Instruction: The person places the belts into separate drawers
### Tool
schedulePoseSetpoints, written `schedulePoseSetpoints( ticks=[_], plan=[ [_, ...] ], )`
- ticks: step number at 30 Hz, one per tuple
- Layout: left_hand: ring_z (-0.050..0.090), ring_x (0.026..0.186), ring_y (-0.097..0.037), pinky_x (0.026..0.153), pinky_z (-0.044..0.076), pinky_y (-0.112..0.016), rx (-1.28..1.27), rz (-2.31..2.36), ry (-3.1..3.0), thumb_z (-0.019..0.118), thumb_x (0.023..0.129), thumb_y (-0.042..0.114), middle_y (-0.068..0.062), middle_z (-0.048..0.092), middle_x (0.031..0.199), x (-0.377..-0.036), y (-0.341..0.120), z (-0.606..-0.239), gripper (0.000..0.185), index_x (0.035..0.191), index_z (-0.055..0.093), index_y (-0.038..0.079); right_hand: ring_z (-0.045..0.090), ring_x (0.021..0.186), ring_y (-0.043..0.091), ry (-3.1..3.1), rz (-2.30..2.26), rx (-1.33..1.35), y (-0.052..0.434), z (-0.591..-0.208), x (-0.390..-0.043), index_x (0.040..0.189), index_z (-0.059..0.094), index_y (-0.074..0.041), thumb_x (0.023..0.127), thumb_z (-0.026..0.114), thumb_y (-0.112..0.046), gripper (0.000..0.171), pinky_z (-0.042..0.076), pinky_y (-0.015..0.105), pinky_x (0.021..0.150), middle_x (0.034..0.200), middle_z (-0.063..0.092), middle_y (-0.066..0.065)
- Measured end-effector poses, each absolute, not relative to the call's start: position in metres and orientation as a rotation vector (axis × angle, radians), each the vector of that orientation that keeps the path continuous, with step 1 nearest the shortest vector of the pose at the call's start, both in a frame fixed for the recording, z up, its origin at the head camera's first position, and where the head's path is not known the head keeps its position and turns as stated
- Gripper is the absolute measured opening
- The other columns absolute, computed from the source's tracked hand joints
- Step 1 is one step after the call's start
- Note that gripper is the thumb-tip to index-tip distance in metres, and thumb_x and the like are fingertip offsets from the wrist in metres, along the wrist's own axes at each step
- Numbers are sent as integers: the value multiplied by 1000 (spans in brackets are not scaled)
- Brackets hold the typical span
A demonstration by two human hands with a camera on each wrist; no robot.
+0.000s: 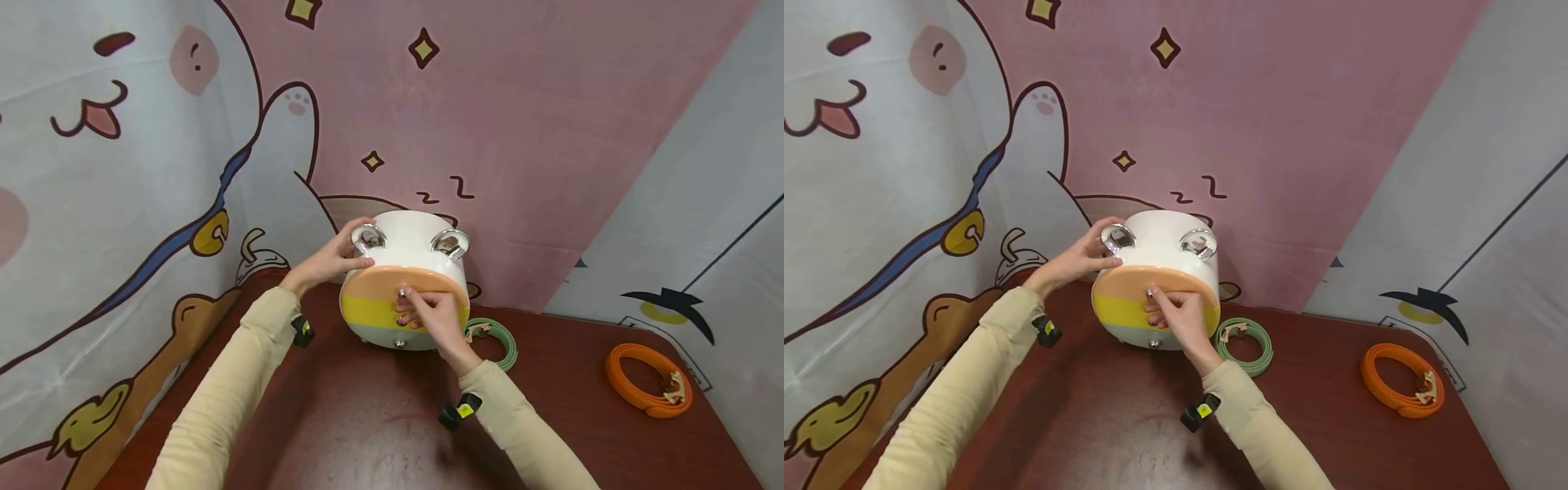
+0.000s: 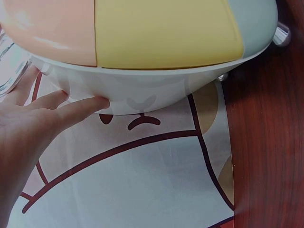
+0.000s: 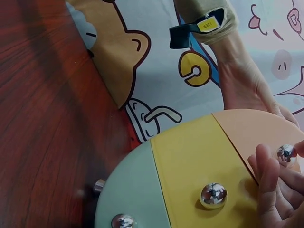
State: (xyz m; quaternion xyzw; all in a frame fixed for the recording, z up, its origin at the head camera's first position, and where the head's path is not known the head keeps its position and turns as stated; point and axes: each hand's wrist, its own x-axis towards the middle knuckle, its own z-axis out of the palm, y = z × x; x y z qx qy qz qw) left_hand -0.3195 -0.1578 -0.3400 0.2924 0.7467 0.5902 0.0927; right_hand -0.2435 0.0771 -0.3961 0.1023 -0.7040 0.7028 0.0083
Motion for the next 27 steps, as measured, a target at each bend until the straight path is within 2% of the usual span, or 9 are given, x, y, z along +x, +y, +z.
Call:
schedulePoseSetpoints(
  ticks=[12,16,23,27],
  plan=[
    [50,119,-31,87,47,-36,887,1774,2193,64,91,-2,-17,42,139,-319,-157,-340,76,150,22,20,68,63,22,-2324,2118,395,82,-415,-234,92,72,9,96,63,-22,32,53,31,56,81,71,17],
    [50,119,-30,88,47,-37,876,1758,2214,65,91,0,-17,40,141,-318,-157,-339,76,150,22,22,68,65,24,-2361,2111,396,85,-425,-232,94,72,10,96,63,-21,32,54,32,57,82,71,17],
    [46,124,-33,92,44,-41,859,1739,2225,65,92,1,-19,37,143,-317,-157,-339,77,150,21,23,67,62,23,-2412,2026,387,88,-440,-232,92,73,8,95,65,-21,31,49,24,51,77,70,15],
    [46,123,-35,92,44,-43,847,1729,2234,65,92,1,-19,38,143,-315,-157,-338,77,151,20,23,66,58,21,-2461,1949,402,86,-449,-233,90,73,8,94,66,-22,30,50,27,50,74,70,14]
  ],
)
